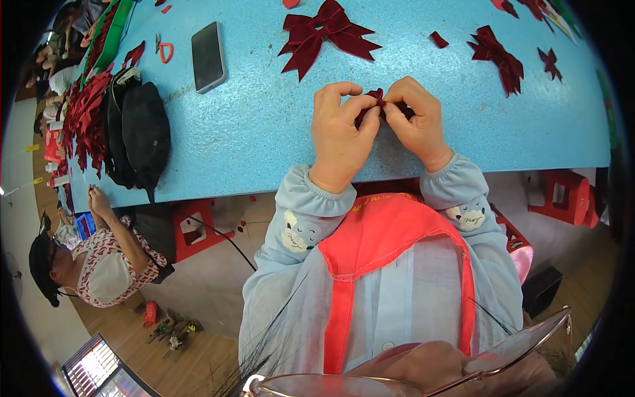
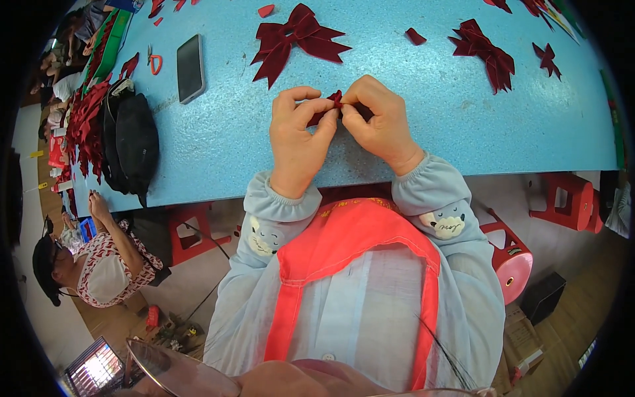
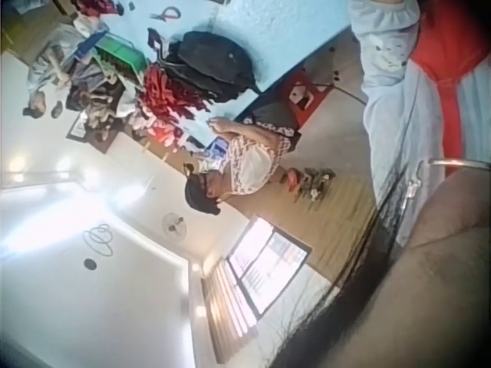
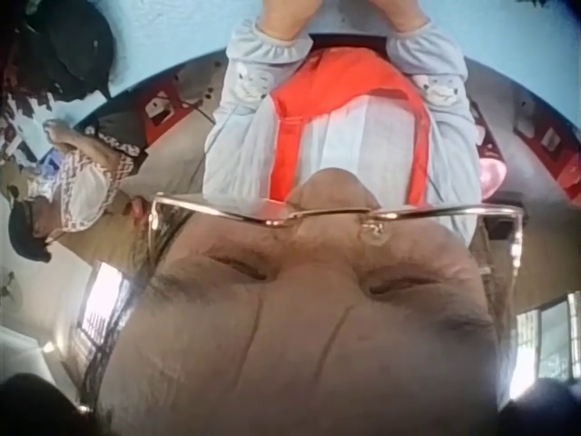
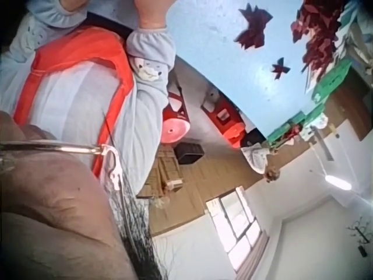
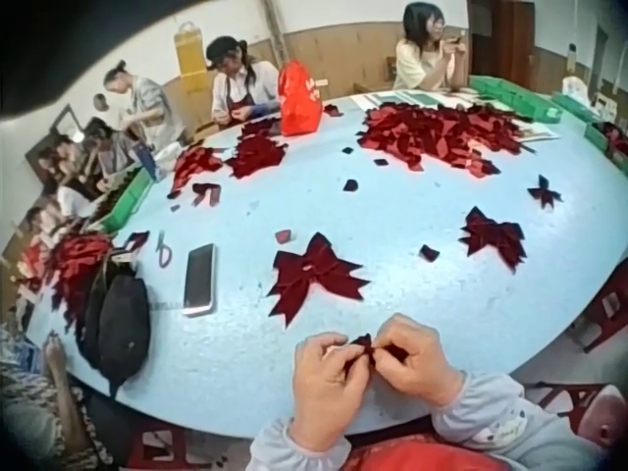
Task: Assembling decorative red bows from fabric strips by hand-folding and attaching pieces together.
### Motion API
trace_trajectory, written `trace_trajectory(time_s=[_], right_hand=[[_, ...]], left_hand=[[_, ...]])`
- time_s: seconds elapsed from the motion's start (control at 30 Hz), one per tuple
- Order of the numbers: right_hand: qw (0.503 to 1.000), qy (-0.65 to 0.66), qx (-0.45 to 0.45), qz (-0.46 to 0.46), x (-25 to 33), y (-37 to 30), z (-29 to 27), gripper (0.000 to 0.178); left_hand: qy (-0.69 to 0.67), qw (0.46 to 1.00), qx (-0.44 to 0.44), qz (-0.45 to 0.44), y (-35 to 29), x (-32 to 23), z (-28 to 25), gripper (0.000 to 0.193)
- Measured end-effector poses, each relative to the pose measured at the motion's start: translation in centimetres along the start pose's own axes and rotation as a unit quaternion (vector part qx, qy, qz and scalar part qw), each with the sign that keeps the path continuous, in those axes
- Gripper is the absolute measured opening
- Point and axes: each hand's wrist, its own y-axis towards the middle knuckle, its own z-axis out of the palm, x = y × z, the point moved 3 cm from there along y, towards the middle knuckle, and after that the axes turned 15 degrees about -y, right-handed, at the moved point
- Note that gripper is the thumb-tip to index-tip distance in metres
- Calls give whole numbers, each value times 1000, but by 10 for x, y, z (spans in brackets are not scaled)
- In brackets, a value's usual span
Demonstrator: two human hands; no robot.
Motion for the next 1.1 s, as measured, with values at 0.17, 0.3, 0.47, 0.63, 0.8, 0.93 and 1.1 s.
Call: trace_trajectory(time_s=[0.17, 0.3, 0.47, 0.63, 0.8, 0.93, 1.1], right_hand=[[999, 23, 22, -2, -4, 2, 12, 8], [995, 62, 22, 70, -4, -2, 18, 7], [998, 4, 27, 55, -14, -1, 11, 5], [998, -23, 24, 56, -16, 5, 9, 4], [996, 15, 34, 78, -17, 6, 12, 4], [996, 20, 48, 77, -18, 8, 13, 4], [992, 62, 70, 87, -32, 11, 18, 3]], left_hand=[[16, 999, 34, 20, 6, 7, -9, 8], [-32, 998, 12, -46, 3, 14, -9, 8], [-7, 1000, 16, 2, 5, 18, 3, 7], [-1, 1000, -12, 3, 10, 17, 4, 7], [7, 1000, -6, 19, 13, 15, 3, 8], [6, 1000, 9, -5, 13, 20, 5, 7], [-44, 997, 20, -64, 17, 25, 5, 6]])
